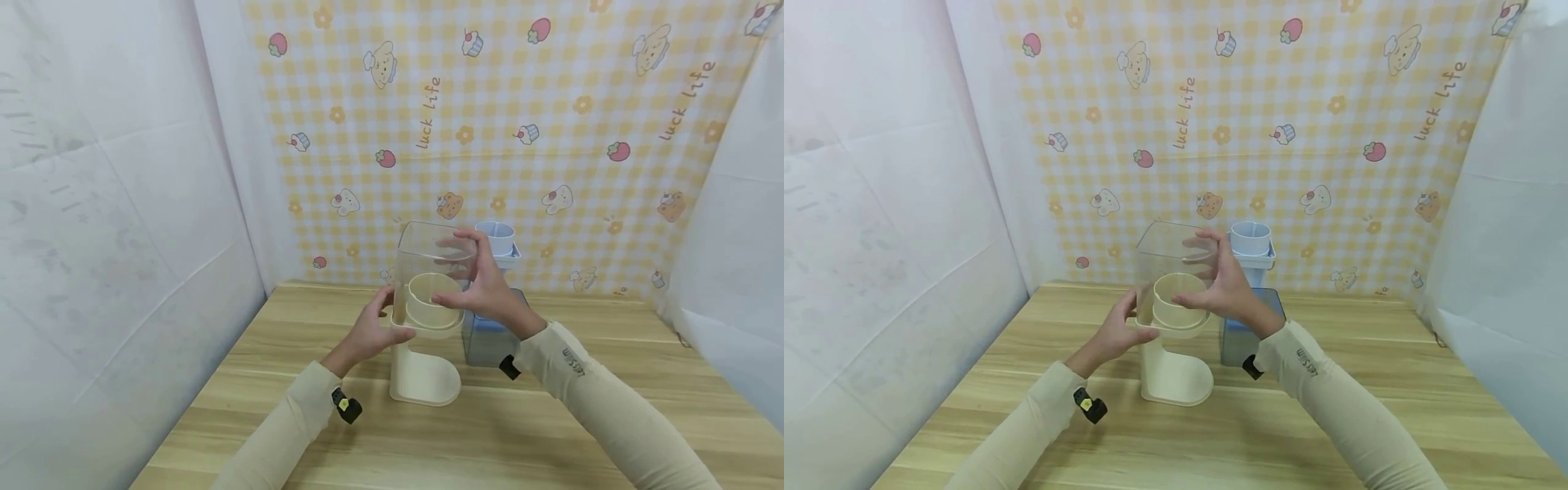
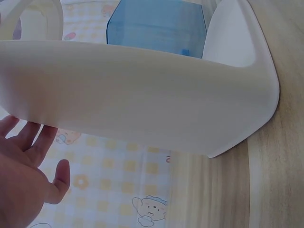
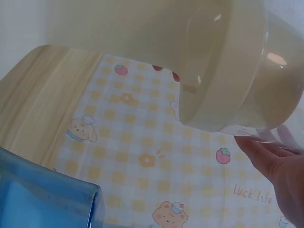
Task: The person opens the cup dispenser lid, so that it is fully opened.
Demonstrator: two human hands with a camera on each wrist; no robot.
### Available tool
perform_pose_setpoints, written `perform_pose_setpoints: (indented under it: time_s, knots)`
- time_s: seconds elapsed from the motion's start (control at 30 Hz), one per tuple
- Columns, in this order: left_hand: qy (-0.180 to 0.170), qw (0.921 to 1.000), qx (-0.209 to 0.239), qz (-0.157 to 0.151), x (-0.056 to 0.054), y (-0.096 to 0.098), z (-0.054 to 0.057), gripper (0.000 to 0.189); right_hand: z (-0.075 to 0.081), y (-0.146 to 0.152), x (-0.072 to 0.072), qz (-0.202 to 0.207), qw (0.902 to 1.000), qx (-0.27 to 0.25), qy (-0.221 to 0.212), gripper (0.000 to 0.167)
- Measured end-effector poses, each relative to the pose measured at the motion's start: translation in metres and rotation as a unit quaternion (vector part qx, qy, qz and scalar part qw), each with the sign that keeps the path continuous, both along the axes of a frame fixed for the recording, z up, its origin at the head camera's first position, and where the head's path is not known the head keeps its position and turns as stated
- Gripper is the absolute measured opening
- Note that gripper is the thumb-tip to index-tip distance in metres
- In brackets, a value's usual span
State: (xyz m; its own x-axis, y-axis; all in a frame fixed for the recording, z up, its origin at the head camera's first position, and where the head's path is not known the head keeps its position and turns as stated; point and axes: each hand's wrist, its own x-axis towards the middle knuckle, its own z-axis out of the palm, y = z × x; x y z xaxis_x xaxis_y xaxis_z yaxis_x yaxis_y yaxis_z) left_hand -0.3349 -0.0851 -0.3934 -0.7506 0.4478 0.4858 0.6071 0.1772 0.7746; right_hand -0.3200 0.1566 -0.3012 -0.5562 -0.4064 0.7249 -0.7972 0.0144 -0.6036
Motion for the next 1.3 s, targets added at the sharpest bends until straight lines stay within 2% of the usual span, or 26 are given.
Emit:
perform_pose_setpoints:
  time_s: [0.23, 0.4, 0.53, 0.67, 0.83, 0.93, 1.07, 1.17, 1.23, 1.3]
  knots:
    - [0.013, 0.9999, -0.004, 0.010, 0.0019, -0.0044, 0.0010, 0.102, -0.0017, -0.0064, -0.0010, 0.015, 0.9988, -0.010, 0.045, 0.101]
    - [0.009, 0.9999, -0.003, 0.003, 0.0014, -0.0048, 0.0028, 0.099, -0.0034, -0.0072, -0.0004, 0.005, 0.9977, -0.016, 0.066, 0.101]
    - [-0.003, 0.9999, 0.004, -0.013, -0.0002, -0.0028, 0.0003, 0.099, -0.0059, -0.0051, -0.0017, -0.011, 0.9978, -0.016, 0.063, 0.097]
    - [-0.011, 0.9995, 0.014, -0.026, -0.0013, -0.0004, -0.0031, 0.100, -0.0059, -0.0033, -0.0038, -0.031, 0.9985, -0.011, 0.043, 0.093]
    - [0.001, 0.9994, 0.020, -0.029, -0.0019, 0.0011, -0.0032, 0.097, -0.0049, -0.0022, -0.0039, -0.049, 0.9983, -0.016, 0.029, 0.091]
    - [0.002, 0.9993, 0.018, -0.034, -0.0019, 0.0009, -0.0030, 0.095, -0.0058, -0.0026, -0.0038, -0.044, 0.9973, -0.028, 0.052, 0.090]
    - [0.010, 0.9994, 0.012, -0.031, -0.0027, 0.0016, -0.0031, 0.096, -0.0070, -0.0038, -0.0069, -0.045, 0.9908, -0.031, 0.124, 0.092]
    - [0.016, 0.9995, 0.008, -0.027, -0.0032, 0.0017, -0.0025, 0.098, -0.0070, -0.0044, -0.0094, -0.051, 0.9867, -0.030, 0.151, 0.095]
    - [0.014, 0.9995, 0.011, -0.027, -0.0030, 0.0013, -0.0019, 0.097, -0.0062, -0.0047, -0.0089, -0.053, 0.9887, -0.030, 0.137, 0.092]
    - [0.009, 0.9995, 0.015, -0.027, -0.0024, 0.0008, -0.0016, 0.096, -0.0051, -0.0053, -0.0069, -0.057, 0.9927, -0.030, 0.102, 0.088]
